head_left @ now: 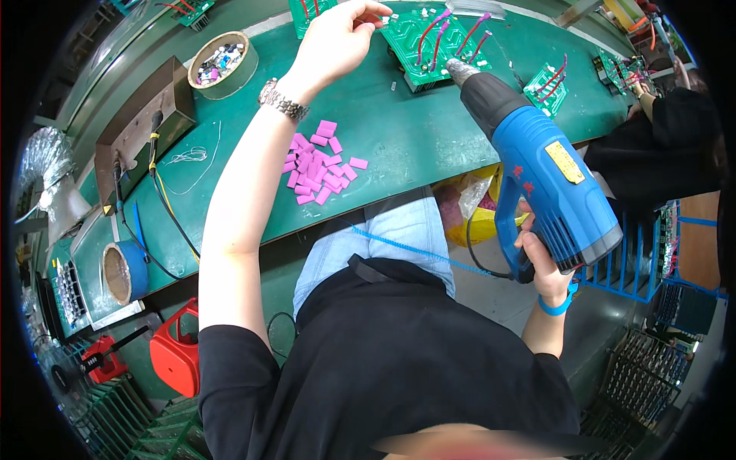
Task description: Assemble electronic components onto circuit boards and apply heat shrink tubing.
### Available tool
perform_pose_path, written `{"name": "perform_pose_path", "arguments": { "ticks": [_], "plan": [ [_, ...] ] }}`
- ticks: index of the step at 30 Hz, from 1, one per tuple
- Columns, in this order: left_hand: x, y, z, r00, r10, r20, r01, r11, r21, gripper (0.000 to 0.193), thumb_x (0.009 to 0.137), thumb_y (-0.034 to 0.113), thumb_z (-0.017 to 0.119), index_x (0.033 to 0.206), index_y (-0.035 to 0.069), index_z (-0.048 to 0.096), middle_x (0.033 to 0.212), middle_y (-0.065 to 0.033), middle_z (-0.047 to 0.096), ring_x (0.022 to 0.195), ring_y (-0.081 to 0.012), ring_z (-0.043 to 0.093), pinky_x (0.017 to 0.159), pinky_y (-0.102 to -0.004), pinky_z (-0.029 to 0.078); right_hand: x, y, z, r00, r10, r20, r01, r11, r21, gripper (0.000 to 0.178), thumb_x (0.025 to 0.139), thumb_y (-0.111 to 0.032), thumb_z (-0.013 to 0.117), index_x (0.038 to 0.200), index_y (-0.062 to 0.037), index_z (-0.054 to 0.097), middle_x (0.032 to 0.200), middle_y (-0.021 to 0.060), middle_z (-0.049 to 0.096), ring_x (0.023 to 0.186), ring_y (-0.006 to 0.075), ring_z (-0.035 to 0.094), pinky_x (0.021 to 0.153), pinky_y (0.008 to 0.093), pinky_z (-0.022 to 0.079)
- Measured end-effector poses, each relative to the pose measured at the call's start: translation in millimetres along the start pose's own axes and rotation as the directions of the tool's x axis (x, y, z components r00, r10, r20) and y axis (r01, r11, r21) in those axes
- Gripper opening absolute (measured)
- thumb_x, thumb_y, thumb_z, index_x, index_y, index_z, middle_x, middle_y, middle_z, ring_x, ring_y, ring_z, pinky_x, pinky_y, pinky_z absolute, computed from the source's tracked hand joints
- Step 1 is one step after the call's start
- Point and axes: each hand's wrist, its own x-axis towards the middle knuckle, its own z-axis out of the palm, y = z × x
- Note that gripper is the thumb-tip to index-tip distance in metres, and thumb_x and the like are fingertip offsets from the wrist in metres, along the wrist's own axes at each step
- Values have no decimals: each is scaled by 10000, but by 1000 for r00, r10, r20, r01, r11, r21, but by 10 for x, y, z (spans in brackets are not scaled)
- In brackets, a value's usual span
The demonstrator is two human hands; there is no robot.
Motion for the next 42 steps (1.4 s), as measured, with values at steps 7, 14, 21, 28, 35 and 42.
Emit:
{"name": "perform_pose_path", "arguments": {
  "ticks": [7, 14, 21, 28, 35, 42],
  "plan": [
    [-26, -17, -13, 999, 49, 0, -49, 996, -68, 245, 847, -32, 477, 1042, 16, 616, 933, -122, 665, 898, -207, 642, 829, -304, 490, -5, 43, 12, 999, -38, 33, 40, 997, -62, 311, 759, 50, 701, 1060, 50, 619, 961, 128, 677, 816, 180, 654, 756, 312, 537],
    [-20, -43, -38, 1000, 9, -12, -9, 1000, -8, 237, 846, -17, 494, 1045, 23, 616, 919, -134, 671, 875, -226, 649, 803, -318, 494, 4, 82, 39, 997, -69, 32, 70, 997, -28, 295, 762, 44, 701, 1047, 52, 625, 946, 133, 685, 827, 189, 660, 754, 314, 537],
    [-13, -171, -51, 998, -54, 35, 54, 998, 18, 253, 875, 50, 540, 1119, 39, 602, 1011, -97, 659, 964, -181, 632, 852, -303, 484, 40, 32, 47, 985, -120, 124, 138, 980, -144, 384, 778, 18, 595, 1155, 71, 543, 1045, 166, 614, 726, 157, 591, 656, 283, 503],
    [-168, -190, -245, 988, -154, 20, 153, 988, 27, 278, 898, 5, 498, 1136, 76, 623, 1029, -35, 663, 1008, -109, 615, 897, -260, 463, 223, 8, 4, 967, -234, -98, 250, 947, 203, 371, 811, -55, 539, 1151, 92, 526, 982, 158, 597, 684, 198, 595, 634, 308, 511],
    [-244, 10, -288, 983, -181, 39, 180, 984, 8, 264, 908, 24, 525, 1148, 71, 623, 1025, -40, 664, 985, -112, 622, 873, -253, 474, 1290, 189, 231, 923, -253, -291, 343, 882, 322, 258, 847, -58, 596, 1072, 68, 601, 1050, 163, 630, 894, 223, 642, 730, 371, 587],
    [-576, -103, -473, 985, -152, -85, 150, 988, -37, 193, 883, 45, 597, 1072, 41, 636, 959, -46, 664, 852, -106, 624, 778, -252, 493, 2806, 328, 367, 968, -156, -197, 220, 907, 359, 178, 767, -88, 697, 880, 41, 652, 832, 95, 670, 745, 172, 659, 629, 288, 538]
  ]
}}
